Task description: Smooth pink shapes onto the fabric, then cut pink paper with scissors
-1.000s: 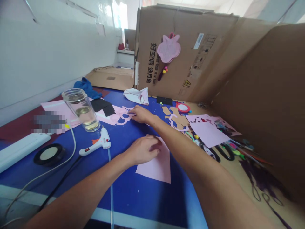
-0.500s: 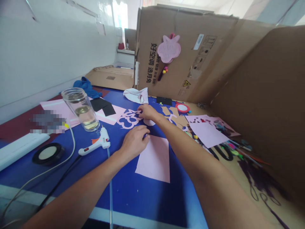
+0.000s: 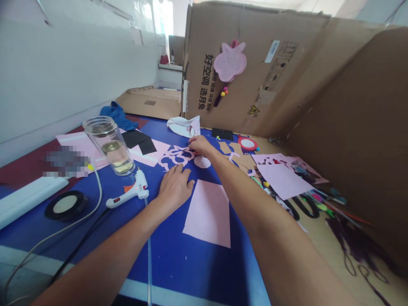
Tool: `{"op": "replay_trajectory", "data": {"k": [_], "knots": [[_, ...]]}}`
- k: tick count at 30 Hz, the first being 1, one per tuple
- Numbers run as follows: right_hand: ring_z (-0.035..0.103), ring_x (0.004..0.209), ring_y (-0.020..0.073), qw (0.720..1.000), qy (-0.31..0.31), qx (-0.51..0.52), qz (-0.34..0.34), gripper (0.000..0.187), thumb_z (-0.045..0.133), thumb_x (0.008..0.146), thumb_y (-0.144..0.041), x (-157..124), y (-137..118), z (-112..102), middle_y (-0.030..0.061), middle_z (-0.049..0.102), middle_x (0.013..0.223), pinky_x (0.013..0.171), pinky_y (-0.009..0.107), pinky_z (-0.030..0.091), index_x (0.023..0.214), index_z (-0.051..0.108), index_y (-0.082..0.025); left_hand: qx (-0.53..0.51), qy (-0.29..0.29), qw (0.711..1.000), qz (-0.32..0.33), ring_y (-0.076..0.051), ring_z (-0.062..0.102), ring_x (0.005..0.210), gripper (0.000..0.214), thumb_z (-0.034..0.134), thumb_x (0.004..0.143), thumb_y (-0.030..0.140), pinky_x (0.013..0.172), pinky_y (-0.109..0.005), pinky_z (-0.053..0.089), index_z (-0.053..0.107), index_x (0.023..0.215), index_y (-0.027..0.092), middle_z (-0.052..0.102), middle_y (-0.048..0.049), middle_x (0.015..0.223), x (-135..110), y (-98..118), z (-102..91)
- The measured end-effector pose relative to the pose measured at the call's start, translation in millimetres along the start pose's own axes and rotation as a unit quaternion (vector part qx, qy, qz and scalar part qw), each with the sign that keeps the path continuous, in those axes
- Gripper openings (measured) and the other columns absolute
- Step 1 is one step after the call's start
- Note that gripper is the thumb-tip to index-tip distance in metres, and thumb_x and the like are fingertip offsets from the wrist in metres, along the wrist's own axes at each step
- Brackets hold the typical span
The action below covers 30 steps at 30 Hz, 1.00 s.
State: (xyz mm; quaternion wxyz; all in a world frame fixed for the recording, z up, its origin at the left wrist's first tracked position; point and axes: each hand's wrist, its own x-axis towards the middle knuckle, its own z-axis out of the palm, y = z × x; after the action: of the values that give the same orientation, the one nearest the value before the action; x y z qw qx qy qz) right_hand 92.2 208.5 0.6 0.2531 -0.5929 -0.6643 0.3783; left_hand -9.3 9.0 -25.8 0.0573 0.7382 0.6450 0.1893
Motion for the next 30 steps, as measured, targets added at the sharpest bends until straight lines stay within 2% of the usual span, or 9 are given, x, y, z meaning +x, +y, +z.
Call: {"op": "replay_trajectory", "data": {"k": [4, 8, 13, 17, 21, 26, 28, 30], "knots": [[0.07, 0.082, 0.0157, 0.999, 0.021, 0.03, 0.008, 0.033, 0.078, 0.082, -0.004, 1, 2, -1, 0.0022, 0.073, 0.09, 0.071, 0.023, 0.06, 0.112, 0.078, -0.017, 0.034, -0.01, 0.999, -0.006, -0.04, 0.062, 0.137, 0.027, 0.064, 0.105, 0.03, 0.114, -0.053, 0.052, 0.076, 0.126, 0.016, 0.07, -0.0223, 0.142, -1, 1, -0.9], [0.071, 0.086, 0.0176, 0.999, 0.015, 0.046, 0.006, 0.029, 0.079, 0.082, -0.003, 4, -1, 2, 0.0037, 0.074, 0.094, 0.072, 0.026, 0.062, 0.108, 0.077, -0.017, 0.053, -0.023, 0.998, -0.012, -0.038, 0.061, 0.139, 0.031, 0.062, 0.107, 0.031, 0.116, -0.05, 0.051, 0.075, 0.13, 0.014, 0.07, -0.0205, 0.143, -2, 3, -3.5], [0.071, 0.079, 0.0174, 0.999, 0.002, 0.044, -0.01, 0.025, 0.08, 0.085, -0.005, 4, -3, 8, 0.0028, 0.073, 0.085, 0.072, 0.028, 0.065, 0.105, 0.076, -0.017, 0.062, -0.035, 0.997, -0.012, -0.038, 0.06, 0.141, 0.031, 0.062, 0.108, 0.032, 0.117, -0.05, 0.05, 0.075, 0.13, 0.014, 0.069, -0.0204, 0.146, -2, 5, -6.6], [0.071, 0.078, 0.0161, 0.999, 0.001, 0.002, -0.05, 0.03, 0.082, 0.085, -0.005, 3, 1, 10, 0.0039, 0.077, 0.09, 0.076, 0.028, 0.064, 0.113, 0.078, -0.016, 0.067, -0.037, 0.997, -0.011, -0.038, 0.06, 0.141, 0.03, 0.06, 0.109, 0.032, 0.116, -0.05, 0.051, 0.074, 0.129, 0.014, 0.069, -0.0208, 0.147, -1, 6, -6.6], [0.073, 0.091, 0.0161, 0.991, 0.0, -0.071, -0.116, 0.038, 0.087, 0.079, -0.005, 3, 2, 14, 0.0041, 0.081, 0.104, 0.087, 0.025, 0.06, 0.116, 0.083, -0.016, 0.067, -0.038, 0.997, -0.008, -0.039, 0.063, 0.137, 0.03, 0.061, 0.109, 0.03, 0.112, -0.052, 0.052, 0.074, 0.13, 0.013, 0.071, -0.0213, 0.141, -2, 7, -6.7], [0.076, 0.097, 0.018, 0.974, -0.028, -0.15, -0.169, 0.044, 0.089, 0.081, -0.01, 6, -6, 25, 0.0049, 0.084, 0.112, 0.088, 0.025, 0.058, 0.124, 0.086, -0.019, 0.062, -0.043, 0.997, -0.005, -0.038, 0.065, 0.134, 0.03, 0.062, 0.109, 0.029, 0.111, -0.051, 0.054, 0.075, 0.131, 0.014, 0.072, -0.0194, 0.139, -4, 9, -9.5], [0.076, 0.102, 0.019, 0.968, -0.029, -0.173, -0.178, 0.047, 0.089, 0.082, -0.01, 7, -9, 28, 0.0061, 0.085, 0.118, 0.089, 0.025, 0.057, 0.128, 0.085, -0.02, 0.064, -0.038, 0.997, 0.0, -0.037, 0.066, 0.132, 0.029, 0.062, 0.108, 0.029, 0.11, -0.052, 0.055, 0.075, 0.13, 0.015, 0.072, -0.0184, 0.14, -5, 10, -9.4], [0.077, 0.099, 0.0192, 0.964, -0.037, -0.193, -0.178, 0.046, 0.088, 0.082, -0.009, 7, -11, 28, 0.006, 0.085, 0.115, 0.084, 0.024, 0.057, 0.127, 0.086, -0.02, 0.067, -0.033, 0.997, 0.003, -0.037, 0.067, 0.13, 0.029, 0.062, 0.108, 0.029, 0.108, -0.051, 0.056, 0.076, 0.13, 0.015, 0.071, -0.0177, 0.14, -6, 10, -8.4]]}}
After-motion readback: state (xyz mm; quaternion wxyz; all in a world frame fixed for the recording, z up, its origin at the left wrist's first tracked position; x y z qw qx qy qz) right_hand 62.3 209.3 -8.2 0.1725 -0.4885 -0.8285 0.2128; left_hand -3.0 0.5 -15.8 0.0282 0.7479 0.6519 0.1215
